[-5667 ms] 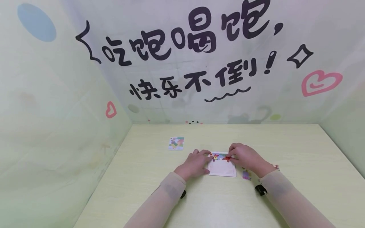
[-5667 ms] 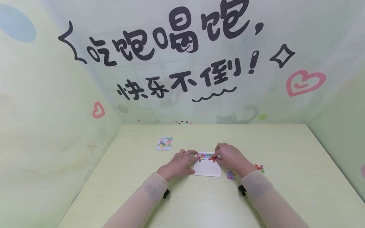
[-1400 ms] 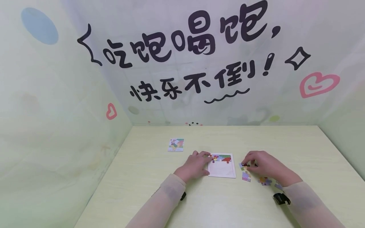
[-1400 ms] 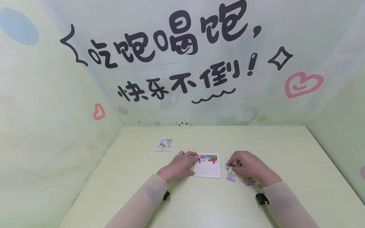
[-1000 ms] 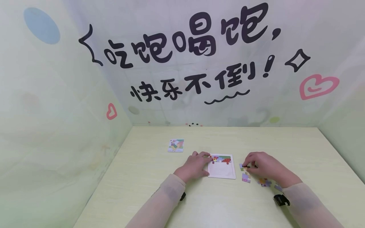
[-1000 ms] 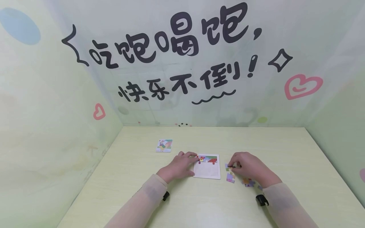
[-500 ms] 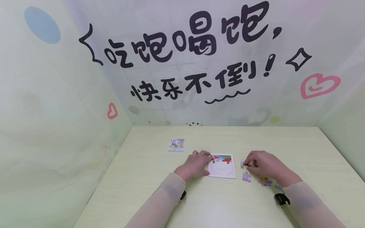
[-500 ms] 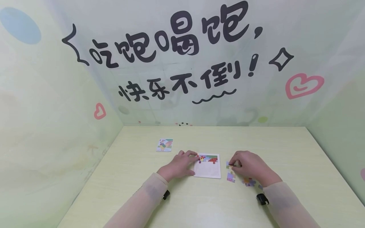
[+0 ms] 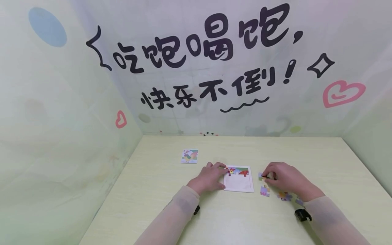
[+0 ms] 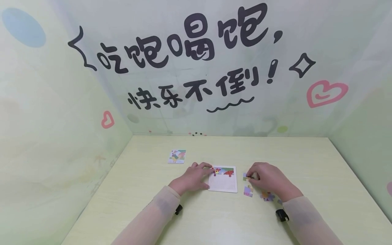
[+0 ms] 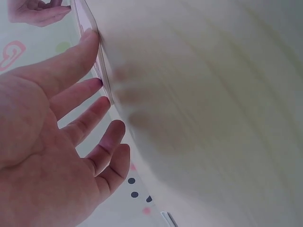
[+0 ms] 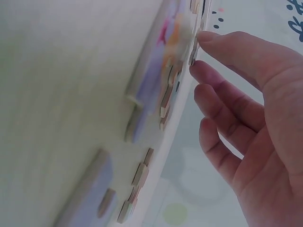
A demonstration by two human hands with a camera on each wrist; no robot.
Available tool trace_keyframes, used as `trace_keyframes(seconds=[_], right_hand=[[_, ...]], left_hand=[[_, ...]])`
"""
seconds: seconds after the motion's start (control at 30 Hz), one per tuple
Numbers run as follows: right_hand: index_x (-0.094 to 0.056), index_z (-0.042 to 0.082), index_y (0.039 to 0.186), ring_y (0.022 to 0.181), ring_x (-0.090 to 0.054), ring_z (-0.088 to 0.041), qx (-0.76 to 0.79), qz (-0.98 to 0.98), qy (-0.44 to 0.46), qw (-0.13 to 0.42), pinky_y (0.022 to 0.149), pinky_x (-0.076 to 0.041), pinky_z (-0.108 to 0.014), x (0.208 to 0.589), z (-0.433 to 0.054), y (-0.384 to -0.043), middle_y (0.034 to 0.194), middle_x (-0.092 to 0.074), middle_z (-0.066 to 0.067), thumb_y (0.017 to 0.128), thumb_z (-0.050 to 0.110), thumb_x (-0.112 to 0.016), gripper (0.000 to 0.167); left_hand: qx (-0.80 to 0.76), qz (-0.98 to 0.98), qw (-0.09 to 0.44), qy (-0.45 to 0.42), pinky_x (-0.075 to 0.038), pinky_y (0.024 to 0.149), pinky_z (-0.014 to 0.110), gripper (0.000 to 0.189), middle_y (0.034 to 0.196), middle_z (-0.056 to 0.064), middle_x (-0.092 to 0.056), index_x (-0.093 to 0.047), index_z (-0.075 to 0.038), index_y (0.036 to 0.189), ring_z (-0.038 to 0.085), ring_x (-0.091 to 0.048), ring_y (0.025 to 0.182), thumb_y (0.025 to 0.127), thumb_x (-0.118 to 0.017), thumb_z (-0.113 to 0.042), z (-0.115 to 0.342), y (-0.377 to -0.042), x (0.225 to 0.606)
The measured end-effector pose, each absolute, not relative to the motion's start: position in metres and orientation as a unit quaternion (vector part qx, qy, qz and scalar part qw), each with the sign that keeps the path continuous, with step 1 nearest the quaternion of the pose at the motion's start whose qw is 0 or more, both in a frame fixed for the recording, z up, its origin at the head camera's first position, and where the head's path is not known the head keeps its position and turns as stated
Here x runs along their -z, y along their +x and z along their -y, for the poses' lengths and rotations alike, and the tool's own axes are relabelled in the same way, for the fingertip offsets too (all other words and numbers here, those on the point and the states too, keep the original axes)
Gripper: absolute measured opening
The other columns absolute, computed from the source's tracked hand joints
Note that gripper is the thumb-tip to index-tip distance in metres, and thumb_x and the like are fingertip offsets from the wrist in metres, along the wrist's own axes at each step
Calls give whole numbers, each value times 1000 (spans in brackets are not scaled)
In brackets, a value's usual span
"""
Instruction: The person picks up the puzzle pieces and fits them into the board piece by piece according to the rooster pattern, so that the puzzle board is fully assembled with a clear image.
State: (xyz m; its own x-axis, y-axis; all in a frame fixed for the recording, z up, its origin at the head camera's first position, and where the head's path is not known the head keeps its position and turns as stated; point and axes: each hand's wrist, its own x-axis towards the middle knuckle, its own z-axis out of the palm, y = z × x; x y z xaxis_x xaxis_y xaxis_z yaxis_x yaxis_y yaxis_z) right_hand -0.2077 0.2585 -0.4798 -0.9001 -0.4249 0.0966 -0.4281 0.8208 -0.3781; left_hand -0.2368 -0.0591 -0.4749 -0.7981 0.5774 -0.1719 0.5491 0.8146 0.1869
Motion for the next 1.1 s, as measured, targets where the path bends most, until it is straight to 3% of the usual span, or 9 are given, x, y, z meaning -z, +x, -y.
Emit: trace_keyframes(seconds=[0.5,1.1], right_hand=[[-81,26,94,67,-48,3,-206,951,228,12,64,-47,-23,481,-257,-209,100,-71,10,86,20,-84,10],[-82,26,96,80,-59,-2,-211,950,229,17,72,-55,-27,478,-254,-211,100,-71,12,85,19,-85,14]], left_hand=[[-66,-945,136,288,-42,107,43,72,163,-10,-40,-48,-27,156,24,-43,131,92,-77,-42,59,-236,470],[-75,-944,137,291,-41,104,44,69,161,-10,-42,-51,-28,154,24,-43,131,91,-77,-42,61,-239,471]])
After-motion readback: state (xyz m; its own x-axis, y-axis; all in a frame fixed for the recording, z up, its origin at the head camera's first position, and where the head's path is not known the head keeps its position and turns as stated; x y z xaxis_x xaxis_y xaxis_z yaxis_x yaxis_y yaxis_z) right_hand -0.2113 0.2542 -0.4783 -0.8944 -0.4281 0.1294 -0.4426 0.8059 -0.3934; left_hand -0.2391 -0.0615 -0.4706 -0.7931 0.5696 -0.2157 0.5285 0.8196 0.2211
